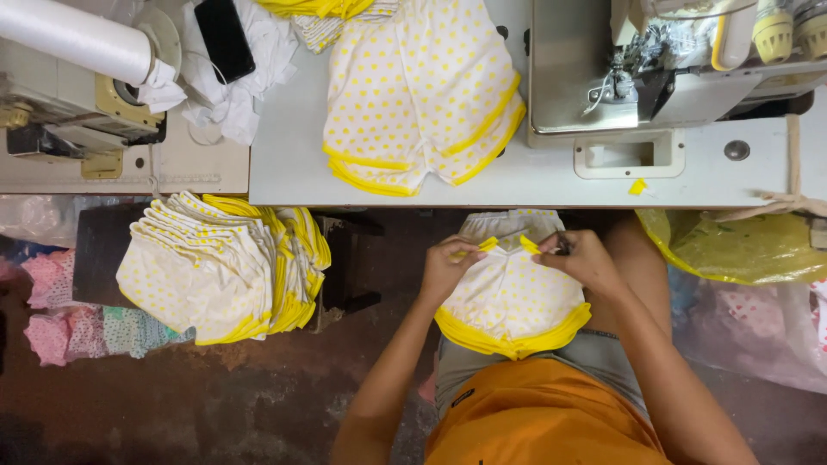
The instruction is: Trimming loose threads from finished baby shorts using snips and stacking them on a work table.
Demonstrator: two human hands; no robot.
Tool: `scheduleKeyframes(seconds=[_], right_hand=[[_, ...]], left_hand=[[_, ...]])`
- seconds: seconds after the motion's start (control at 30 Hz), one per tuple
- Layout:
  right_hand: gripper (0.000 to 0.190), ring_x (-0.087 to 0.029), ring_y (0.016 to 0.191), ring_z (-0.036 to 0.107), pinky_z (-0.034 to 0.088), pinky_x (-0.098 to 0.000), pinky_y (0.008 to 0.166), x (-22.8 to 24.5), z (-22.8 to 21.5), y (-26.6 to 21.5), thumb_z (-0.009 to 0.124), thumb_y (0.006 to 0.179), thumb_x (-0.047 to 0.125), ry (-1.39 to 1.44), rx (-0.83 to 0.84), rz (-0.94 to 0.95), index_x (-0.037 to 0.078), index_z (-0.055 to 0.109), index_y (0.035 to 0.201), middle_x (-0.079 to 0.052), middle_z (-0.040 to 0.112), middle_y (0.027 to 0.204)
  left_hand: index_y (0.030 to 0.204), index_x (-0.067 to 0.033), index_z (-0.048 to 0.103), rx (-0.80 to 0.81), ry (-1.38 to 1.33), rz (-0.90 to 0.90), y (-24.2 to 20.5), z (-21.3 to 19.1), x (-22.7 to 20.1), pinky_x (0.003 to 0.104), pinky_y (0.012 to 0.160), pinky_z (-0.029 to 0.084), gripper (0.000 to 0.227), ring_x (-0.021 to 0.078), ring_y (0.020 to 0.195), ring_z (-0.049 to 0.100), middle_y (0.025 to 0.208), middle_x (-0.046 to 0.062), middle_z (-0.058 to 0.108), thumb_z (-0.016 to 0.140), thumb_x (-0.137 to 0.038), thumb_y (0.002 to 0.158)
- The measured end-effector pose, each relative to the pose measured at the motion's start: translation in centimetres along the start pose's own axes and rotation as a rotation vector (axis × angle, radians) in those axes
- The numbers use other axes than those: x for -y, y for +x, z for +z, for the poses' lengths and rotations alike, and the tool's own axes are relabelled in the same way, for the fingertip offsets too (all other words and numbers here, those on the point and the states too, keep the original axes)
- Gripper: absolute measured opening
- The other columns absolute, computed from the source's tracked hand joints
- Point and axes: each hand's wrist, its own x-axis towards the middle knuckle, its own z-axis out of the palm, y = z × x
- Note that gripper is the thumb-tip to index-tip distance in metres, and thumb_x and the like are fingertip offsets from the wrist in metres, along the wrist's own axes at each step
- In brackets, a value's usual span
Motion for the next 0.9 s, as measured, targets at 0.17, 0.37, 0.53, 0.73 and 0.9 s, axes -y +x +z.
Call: scheduleKeyframes(seconds=[0.17,0.37,0.53,0.73,0.9], right_hand=[[0.025,-0.016,0.068,0.064,0.052,-0.03,0.065,11.1,-3.7,-6.3,0.091,0.066,0.018,-0.001,-0.117,0.054,0.014,0.084,0.091,-0.006,0.073,0.074],[0.035,-0.012,0.069,0.068,0.058,-0.0283,0.062,12.0,-7.5,-6.2,0.091,0.07,0.001,0.374,-0.428,-0.114,0.002,0.075,0.101,-0.01,0.074,0.09],[0.049,-0.021,0.071,0.072,0.061,-0.036,0.064,8.6,-10.4,-1.3,0.083,0.079,-0.003,0.529,-0.527,-0.163,-0.002,0.066,0.125,-0.013,0.071,0.091],[0.037,-0.011,0.042,0.054,0.049,-0.0289,0.039,8.0,-9.8,0.3,0.089,0.079,0.016,0.59,-0.619,0.088,-0.001,0.074,0.108,-0.007,0.068,0.075],[0.035,-0.012,0.064,0.063,0.055,-0.0282,0.057,3.6,-11.1,5.3,0.09,0.083,0.024,0.618,-0.784,-0.015,0.004,0.073,0.107,-0.002,0.066,0.083]], left_hand=[[0.09,-0.0123,0.082,0.134,-0.035,0.102,3.6,-2.0,-13.9,0.034,0.087,0.055,0.015,0.0212,0.088,0.073,0.087,0.007,0.076,0.09,-0.014,0.077],[0.099,-0.0019,0.077,0.409,0.221,0.222,13.4,0.7,-28.4,0.049,0.086,0.056,0.018,0.0406,0.091,0.075,0.09,0.02,0.077,0.08,-0.008,0.083],[0.112,-0.0178,0.073,0.445,0.313,0.273,21.2,10.4,-20.9,0.035,0.084,0.059,0.033,0.0217,0.088,0.077,0.085,0.003,0.078,0.084,-0.019,0.081],[0.098,-0.0159,0.063,-0.069,0.912,0.64,16.1,15.1,-15.8,0.034,0.091,0.051,0.027,0.0238,0.106,0.06,0.101,0.002,0.06,0.081,-0.017,0.078],[0.143,-0.0108,0.059,-0.184,0.832,0.815,14.9,15.6,-18.2,0.057,0.115,0.037,0.046,0.0402,0.143,0.049,0.149,0.022,0.055,0.058,-0.034,0.102]])
